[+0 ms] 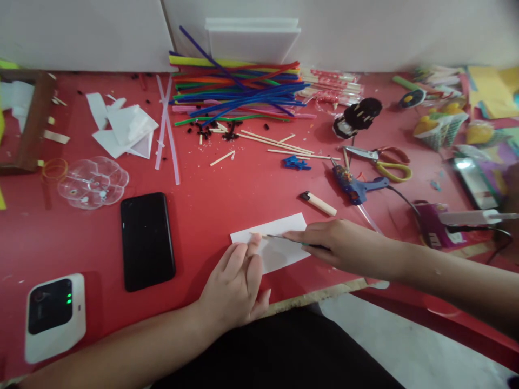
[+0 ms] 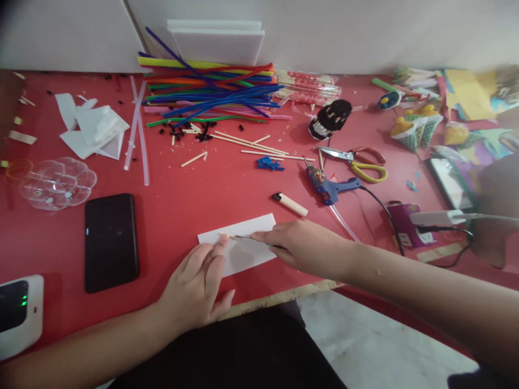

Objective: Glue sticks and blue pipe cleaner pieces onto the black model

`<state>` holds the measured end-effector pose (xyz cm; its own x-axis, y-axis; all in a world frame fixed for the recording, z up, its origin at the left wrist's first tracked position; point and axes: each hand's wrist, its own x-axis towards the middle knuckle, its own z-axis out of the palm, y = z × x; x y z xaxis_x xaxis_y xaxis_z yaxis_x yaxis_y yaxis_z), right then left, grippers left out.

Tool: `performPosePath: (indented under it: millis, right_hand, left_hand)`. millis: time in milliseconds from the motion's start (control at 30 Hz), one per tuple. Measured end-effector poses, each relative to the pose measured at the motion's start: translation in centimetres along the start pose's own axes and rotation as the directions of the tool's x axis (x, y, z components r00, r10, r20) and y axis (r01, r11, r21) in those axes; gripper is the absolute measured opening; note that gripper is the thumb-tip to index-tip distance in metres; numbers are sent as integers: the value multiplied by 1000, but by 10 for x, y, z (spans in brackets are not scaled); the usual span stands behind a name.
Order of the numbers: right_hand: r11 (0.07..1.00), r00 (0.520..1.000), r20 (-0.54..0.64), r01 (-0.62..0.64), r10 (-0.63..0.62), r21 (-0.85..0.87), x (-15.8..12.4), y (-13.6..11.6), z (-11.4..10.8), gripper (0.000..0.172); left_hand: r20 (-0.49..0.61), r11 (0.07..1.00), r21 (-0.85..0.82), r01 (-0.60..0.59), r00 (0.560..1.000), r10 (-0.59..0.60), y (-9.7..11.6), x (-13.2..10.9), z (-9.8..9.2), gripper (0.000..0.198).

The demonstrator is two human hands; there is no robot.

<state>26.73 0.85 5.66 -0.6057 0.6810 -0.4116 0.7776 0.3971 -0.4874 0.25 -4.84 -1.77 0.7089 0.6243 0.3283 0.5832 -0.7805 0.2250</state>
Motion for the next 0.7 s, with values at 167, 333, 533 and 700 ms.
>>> performPosePath:
  millis: [167,333,533,700]
  right_hand:
    - [1000,1000,-8,11,-12,-26,-3,0,2,47]
    - [999,1000,-23,15,-16,-42,-4,1,1,46]
    - [995,996,-3,-88,88,-39,-9,7,-16,34]
    - [983,977,-139,-147,162,114,0,-6,-2,11]
  left_hand:
    - [-3,1000,0,-2,1000,2,0,1,0,52]
    - [-12,1000,-11,-3,1000,3,0,0,1,53]
    - [-9,998,-62,9,1000,-9,-3,0,-1,54]
    - [4,992,-95,79,997,-79,-5,0,-8,45]
